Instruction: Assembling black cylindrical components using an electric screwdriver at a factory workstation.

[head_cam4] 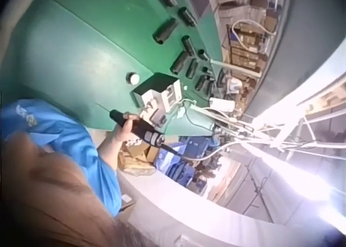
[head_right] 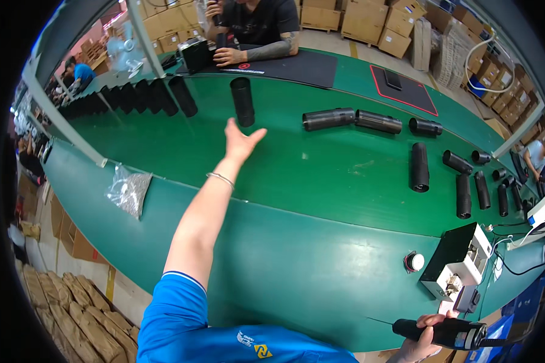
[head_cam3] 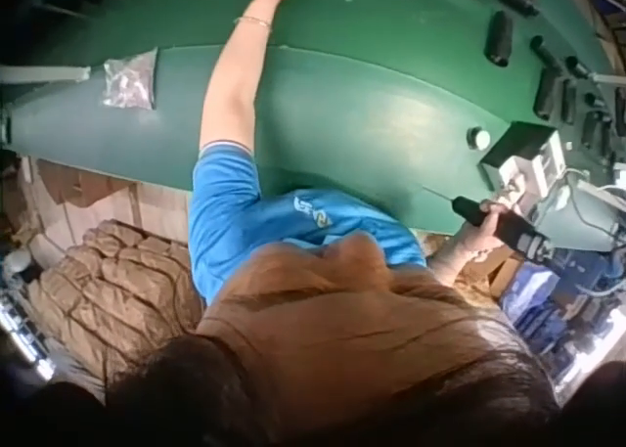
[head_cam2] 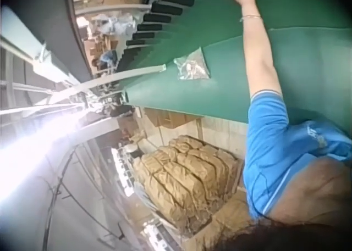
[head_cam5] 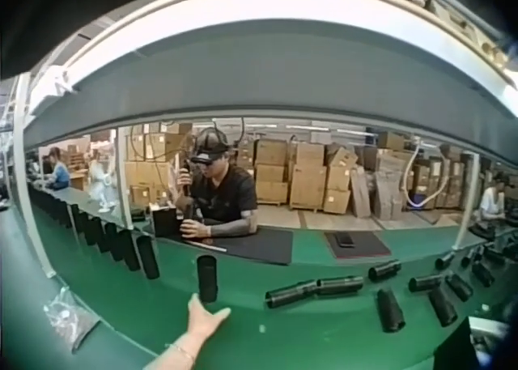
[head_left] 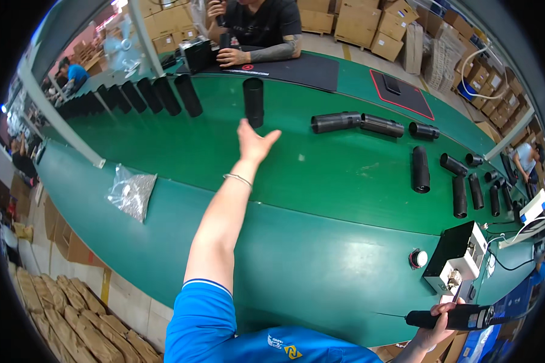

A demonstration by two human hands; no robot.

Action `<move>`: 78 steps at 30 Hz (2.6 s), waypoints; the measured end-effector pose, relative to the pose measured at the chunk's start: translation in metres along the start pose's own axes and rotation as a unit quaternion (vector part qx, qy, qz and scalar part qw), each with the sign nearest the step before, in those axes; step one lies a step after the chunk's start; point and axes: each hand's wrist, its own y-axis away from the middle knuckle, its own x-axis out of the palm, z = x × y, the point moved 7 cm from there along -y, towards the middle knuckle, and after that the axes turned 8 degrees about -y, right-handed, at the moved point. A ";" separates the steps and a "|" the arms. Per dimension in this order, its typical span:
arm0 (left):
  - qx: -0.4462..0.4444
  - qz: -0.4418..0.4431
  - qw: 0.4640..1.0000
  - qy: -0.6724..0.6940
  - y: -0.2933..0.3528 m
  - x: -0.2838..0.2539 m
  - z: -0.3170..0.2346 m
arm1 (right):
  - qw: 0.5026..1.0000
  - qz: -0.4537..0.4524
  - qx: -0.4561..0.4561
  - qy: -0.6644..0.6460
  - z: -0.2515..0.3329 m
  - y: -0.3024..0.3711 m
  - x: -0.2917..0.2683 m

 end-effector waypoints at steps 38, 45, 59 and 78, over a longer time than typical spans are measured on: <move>0.198 0.456 0.860 0.119 0.439 0.155 -0.256 | 0.978 -0.002 -0.135 -0.159 0.066 -0.195 -0.255; 0.144 0.458 0.871 0.102 0.455 0.158 -0.259 | 0.990 -0.023 -0.105 -0.087 0.045 -0.225 -0.271; 0.309 0.361 0.874 0.101 0.462 0.134 -0.241 | 0.925 0.054 0.001 -0.375 0.065 -0.140 -0.268; 0.332 0.305 0.884 0.121 0.472 0.135 -0.233 | 0.917 0.239 -0.009 -0.320 0.030 -0.080 -0.126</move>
